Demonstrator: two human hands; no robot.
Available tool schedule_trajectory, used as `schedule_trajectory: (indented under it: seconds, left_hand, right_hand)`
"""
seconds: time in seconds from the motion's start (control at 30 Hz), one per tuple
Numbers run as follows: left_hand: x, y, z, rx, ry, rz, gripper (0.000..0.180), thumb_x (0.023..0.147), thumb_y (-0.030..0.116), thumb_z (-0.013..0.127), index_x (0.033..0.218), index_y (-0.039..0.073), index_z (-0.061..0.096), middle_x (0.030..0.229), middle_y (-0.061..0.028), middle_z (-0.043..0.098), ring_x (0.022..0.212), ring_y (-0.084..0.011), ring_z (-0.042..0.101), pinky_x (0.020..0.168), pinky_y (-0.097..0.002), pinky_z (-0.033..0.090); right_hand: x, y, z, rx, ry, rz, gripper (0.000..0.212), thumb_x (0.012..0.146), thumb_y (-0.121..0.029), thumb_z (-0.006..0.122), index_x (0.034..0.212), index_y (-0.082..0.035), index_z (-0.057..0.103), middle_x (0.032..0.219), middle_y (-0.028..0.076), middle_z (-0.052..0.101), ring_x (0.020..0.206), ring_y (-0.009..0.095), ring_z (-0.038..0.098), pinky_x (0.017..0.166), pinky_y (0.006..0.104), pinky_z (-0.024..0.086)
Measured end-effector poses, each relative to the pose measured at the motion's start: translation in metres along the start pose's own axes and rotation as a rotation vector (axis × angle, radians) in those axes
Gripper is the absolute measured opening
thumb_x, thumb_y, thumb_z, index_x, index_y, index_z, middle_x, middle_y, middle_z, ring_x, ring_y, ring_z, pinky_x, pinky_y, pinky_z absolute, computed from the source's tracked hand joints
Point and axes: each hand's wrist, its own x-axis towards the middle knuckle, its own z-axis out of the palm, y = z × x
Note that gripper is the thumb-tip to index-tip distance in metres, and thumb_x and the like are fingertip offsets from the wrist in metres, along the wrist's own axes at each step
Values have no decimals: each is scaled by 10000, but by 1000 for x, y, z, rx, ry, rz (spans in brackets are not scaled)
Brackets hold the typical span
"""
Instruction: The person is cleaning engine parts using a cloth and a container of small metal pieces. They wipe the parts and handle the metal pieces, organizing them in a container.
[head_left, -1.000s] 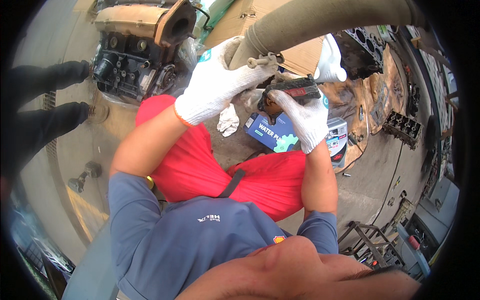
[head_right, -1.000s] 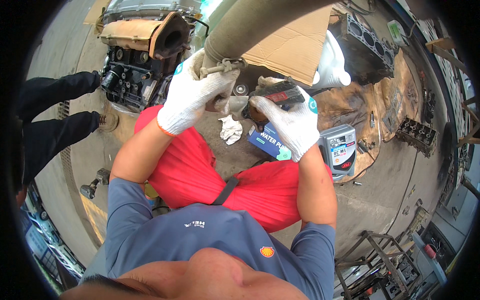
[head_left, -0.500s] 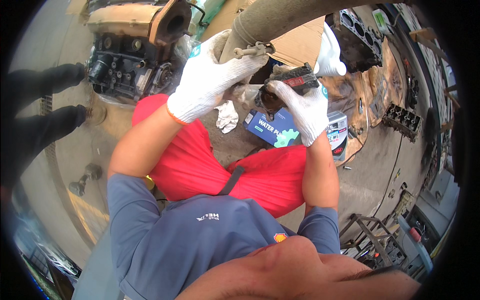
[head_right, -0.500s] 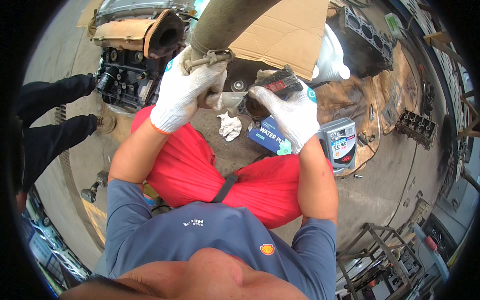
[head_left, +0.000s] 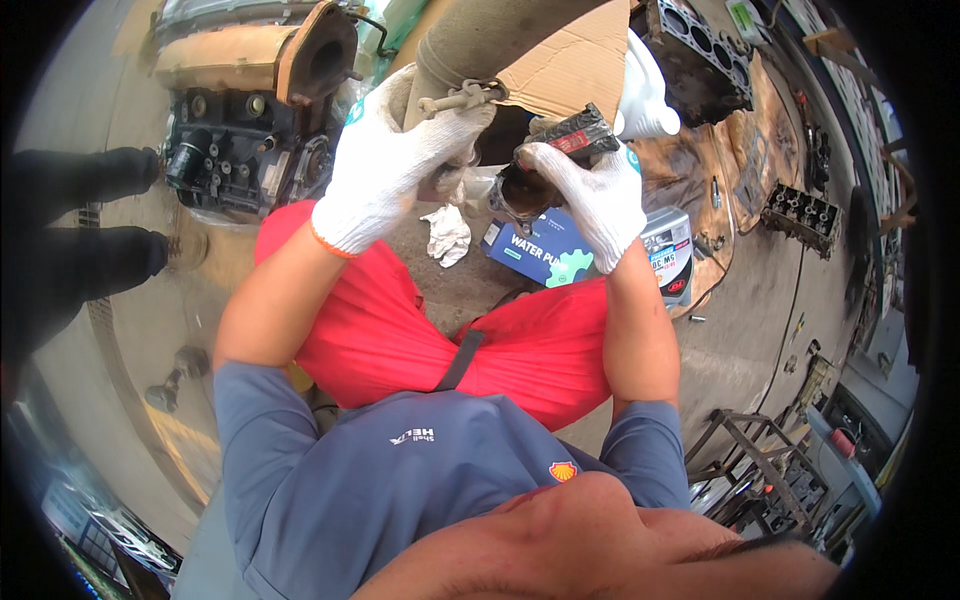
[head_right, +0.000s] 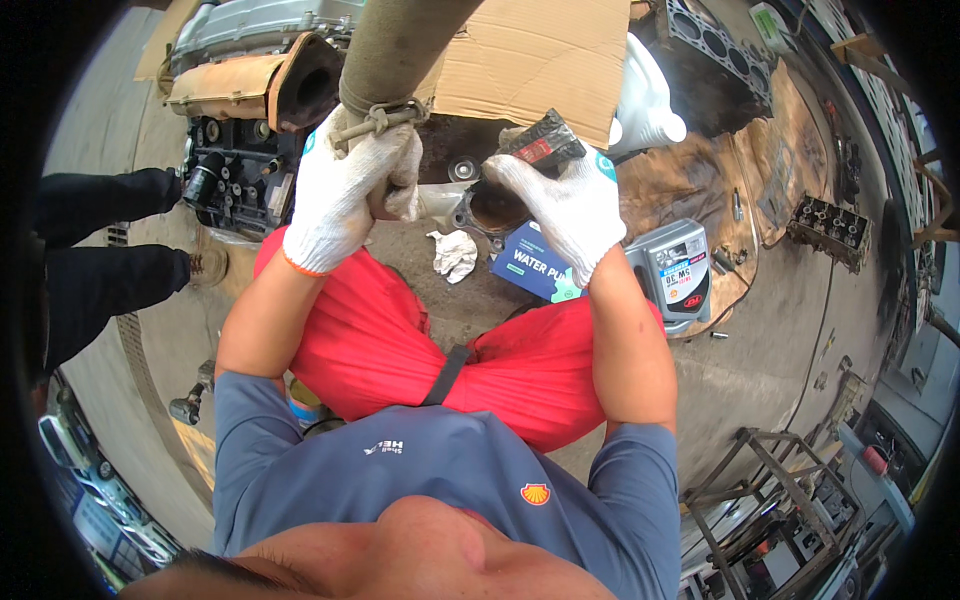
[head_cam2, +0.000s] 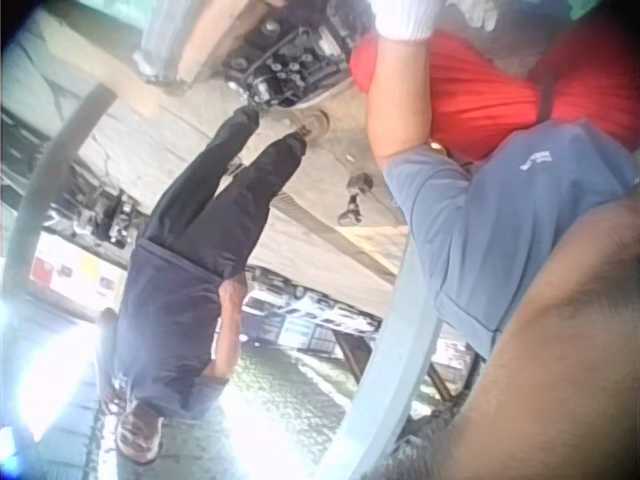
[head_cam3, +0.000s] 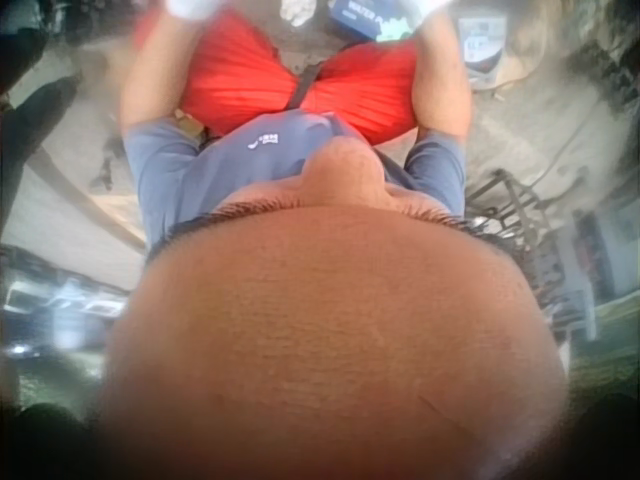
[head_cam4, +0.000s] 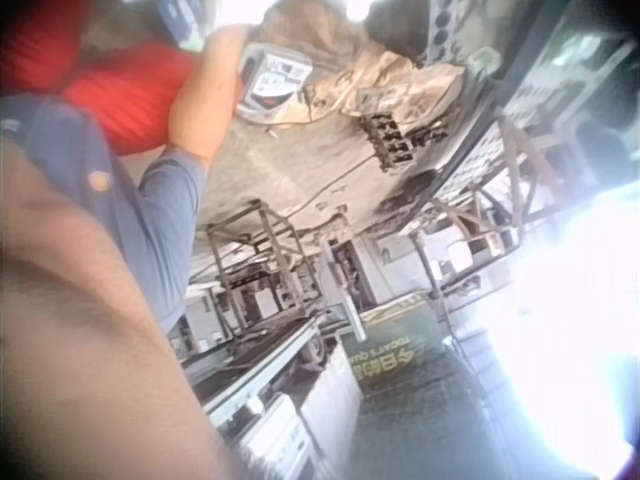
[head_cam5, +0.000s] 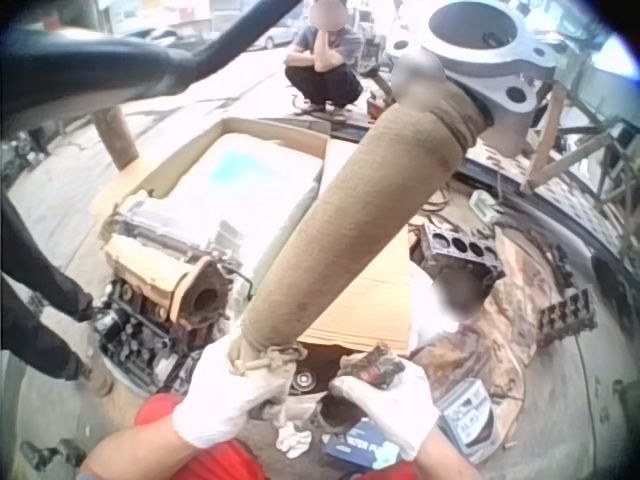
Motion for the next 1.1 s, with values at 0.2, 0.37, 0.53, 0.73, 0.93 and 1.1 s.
schedule_trajectory:
  seconds: [0.2, 0.37, 0.53, 0.73, 0.93, 1.1]
  left_hand:
    - [2, -4, 2, 44, 18, 62, 299, 979, 138, 737, 1229, 16, 628, 902, -62, 655, 740, -123, 611, 631, -285, 511]
    - [4, -12, -1, 13, 64, 71, 399, 961, 179, 771, 1291, 4, 630, 966, -53, 696, 786, -100, 654, 677, -269, 550]
    - [7, -17, -4, 6, 67, 78, 403, 969, 190, 757, 1295, -6, 624, 947, -62, 688, 760, -109, 643, 647, -274, 538]
    - [8, -15, 5, 33, 96, 116, 295, 1010, 126, 680, 1257, -22, 612, 840, -112, 634, 586, -172, 577, 495, -320, 492]
    - [7, -15, 3, 79, 75, 71, 329, 1039, 216, 664, 1280, 8, 581, 812, -93, 588, 560, -176, 553, 486, -318, 467]
    - [8, -11, 5, 40, 23, 72, 378, 1050, 282, 661, 1310, 26, 562, 813, -84, 563, 555, -183, 539, 495, -326, 452]
  right_hand:
    - [3, -5, -4, -91, 23, 15, 284, 887, -286, 851, 1001, -34, 788, 839, 56, 797, 751, 93, 711, 731, 304, 570]
    - [6, -1, -9, -135, 30, -18, 300, 886, -306, 834, 1011, -37, 788, 841, 55, 802, 751, 100, 723, 719, 300, 566]
    - [5, -5, -13, -157, 43, 29, 302, 884, -313, 830, 1008, -40, 795, 839, 49, 801, 726, 93, 712, 701, 295, 564]
    - [7, -3, -18, -127, 42, 46, 306, 891, -315, 830, 1002, -32, 797, 836, 35, 797, 711, 82, 702, 664, 286, 561]
    - [7, -2, -23, -194, 48, 43, 333, 892, -348, 821, 1000, -35, 786, 826, 65, 788, 686, 99, 704, 642, 295, 562]
    - [7, 6, -27, -188, 54, -15, 363, 892, -389, 810, 990, -41, 778, 829, 81, 784, 715, 139, 724, 684, 310, 566]
